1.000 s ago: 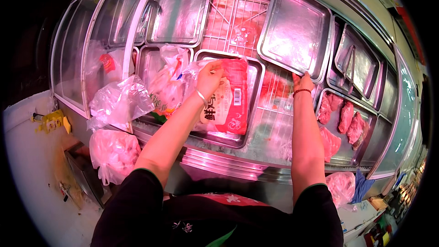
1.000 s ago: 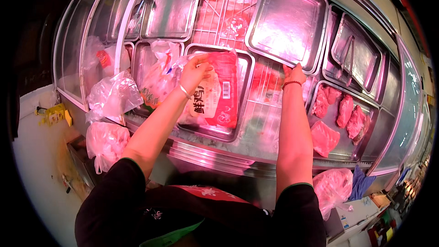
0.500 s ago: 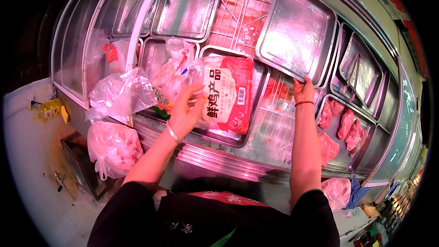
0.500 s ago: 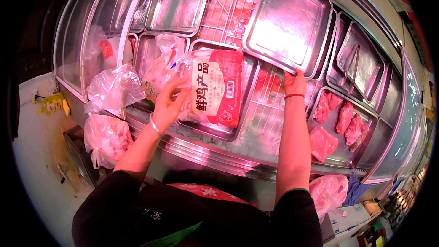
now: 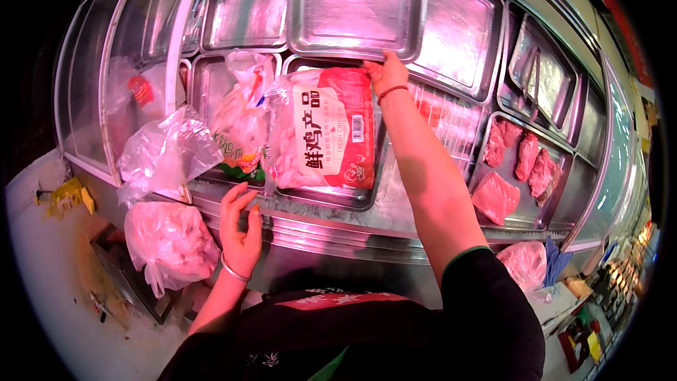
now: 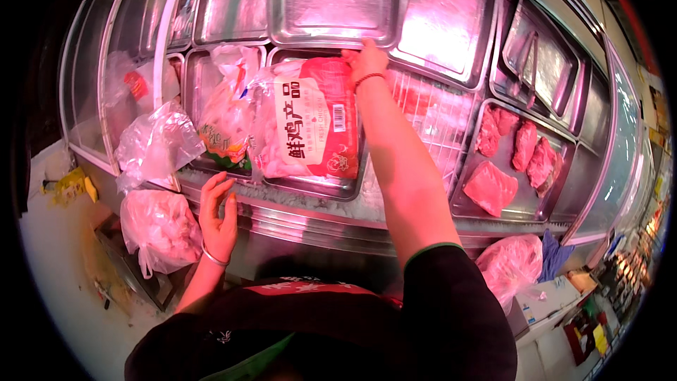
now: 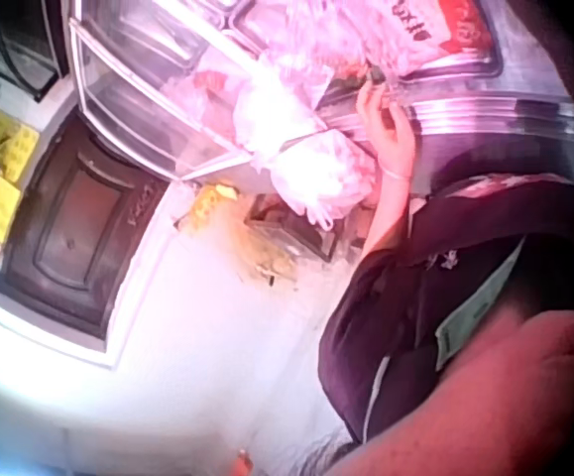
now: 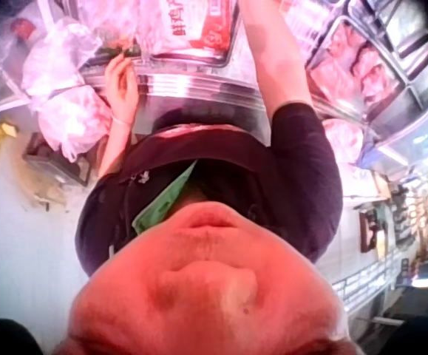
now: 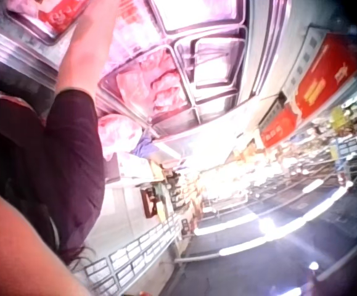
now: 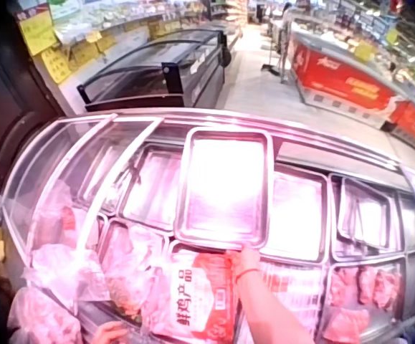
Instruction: The person transfers raw meat from a metal tray into a plastic bag, then washes the tray in a sink. They return to the display case, place the bagged meat inside, and arrange other packaged meat items on the trays.
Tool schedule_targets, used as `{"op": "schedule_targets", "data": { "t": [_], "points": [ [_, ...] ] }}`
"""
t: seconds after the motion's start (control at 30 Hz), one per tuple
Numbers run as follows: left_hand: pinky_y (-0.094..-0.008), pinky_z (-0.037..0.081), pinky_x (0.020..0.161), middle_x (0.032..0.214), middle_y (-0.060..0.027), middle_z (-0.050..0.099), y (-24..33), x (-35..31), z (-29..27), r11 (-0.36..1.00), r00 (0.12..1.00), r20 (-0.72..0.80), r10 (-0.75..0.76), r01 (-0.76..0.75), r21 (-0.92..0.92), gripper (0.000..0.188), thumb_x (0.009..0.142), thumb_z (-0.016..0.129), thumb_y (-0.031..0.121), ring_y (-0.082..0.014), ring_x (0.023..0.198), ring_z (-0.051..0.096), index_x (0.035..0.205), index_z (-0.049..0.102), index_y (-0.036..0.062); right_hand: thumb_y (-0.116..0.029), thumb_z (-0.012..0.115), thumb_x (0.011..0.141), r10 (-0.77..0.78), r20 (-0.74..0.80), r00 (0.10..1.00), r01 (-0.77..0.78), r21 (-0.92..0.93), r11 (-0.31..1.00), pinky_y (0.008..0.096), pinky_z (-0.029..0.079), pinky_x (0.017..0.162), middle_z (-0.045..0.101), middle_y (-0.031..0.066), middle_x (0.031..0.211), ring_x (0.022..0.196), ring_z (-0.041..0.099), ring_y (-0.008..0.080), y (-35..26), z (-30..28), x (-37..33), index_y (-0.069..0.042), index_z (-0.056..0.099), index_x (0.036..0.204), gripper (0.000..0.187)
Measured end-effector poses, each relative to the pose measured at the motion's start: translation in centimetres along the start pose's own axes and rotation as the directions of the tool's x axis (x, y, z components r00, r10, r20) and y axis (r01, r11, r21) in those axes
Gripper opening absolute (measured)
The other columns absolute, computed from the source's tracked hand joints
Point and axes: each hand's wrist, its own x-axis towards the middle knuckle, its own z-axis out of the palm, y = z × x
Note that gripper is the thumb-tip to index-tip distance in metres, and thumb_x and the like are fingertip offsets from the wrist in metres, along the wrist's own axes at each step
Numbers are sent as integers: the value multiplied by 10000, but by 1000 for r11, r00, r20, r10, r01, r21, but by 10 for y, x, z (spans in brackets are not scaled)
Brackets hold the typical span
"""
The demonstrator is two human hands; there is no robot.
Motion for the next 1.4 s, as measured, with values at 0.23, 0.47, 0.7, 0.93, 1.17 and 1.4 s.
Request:
{"op": "schedule_targets", "data": {
  "t": [0.23,0.47,0.7,0.93,1.17,1.4],
  "points": [
    [-312,407,925,1246,-145,490,-7,-4,2,997,999,-7,-33,33,-65,248,863,515,-1,-234,1130,495,1107,562,-9,-102,495,904,31,-43,999,-31,1,1000,359,554,509,589,206,872,621,613,313,26,-5,-31,57,449,1086,246],
    [-300,428,932,1271,-130,457,3,2,8,973,996,1,-85,83,-217,235,874,509,-7,-202,1117,515,1104,558,-16,-52,526,888,67,14,998,-68,24,997,433,600,634,537,270,1030,783,645,407,6,17,-23,96,422,1125,298],
    [-299,458,900,1268,-111,457,0,-2,15,972,995,64,-71,84,-220,271,860,503,-42,-182,1068,546,1122,557,8,-286,515,899,48,37,998,16,-923,384,393,556,632,670,207,825,734,681,310,-19,-7,-19,46,602,959,348],
    [-289,451,905,1270,-104,457,4,2,22,962,992,104,-76,101,-254,270,872,512,-34,-175,1091,526,1135,551,12,-358,500,844,-263,325,909,298,-945,-135,420,505,740,672,180,801,799,655,334,-33,-49,-40,-11,677,786,394],
    [-276,454,889,1276,-106,451,-1,3,30,985,985,154,-80,102,-142,282,874,541,-5,-168,1112,506,1156,545,11,-391,449,892,401,95,911,247,-904,-348,365,534,616,657,144,624,573,654,233,-14,-157,-109,15,660,677,505],
    [-434,336,1020,1272,-276,457,-53,77,75,972,991,136,6,-37,232,624,777,690,306,-400,1185,441,1218,475,-79,-355,501,873,565,-39,824,195,-917,-348,347,514,536,662,151,669,579,653,210,-50,-158,-178,17,642,751,416]
  ]
}}
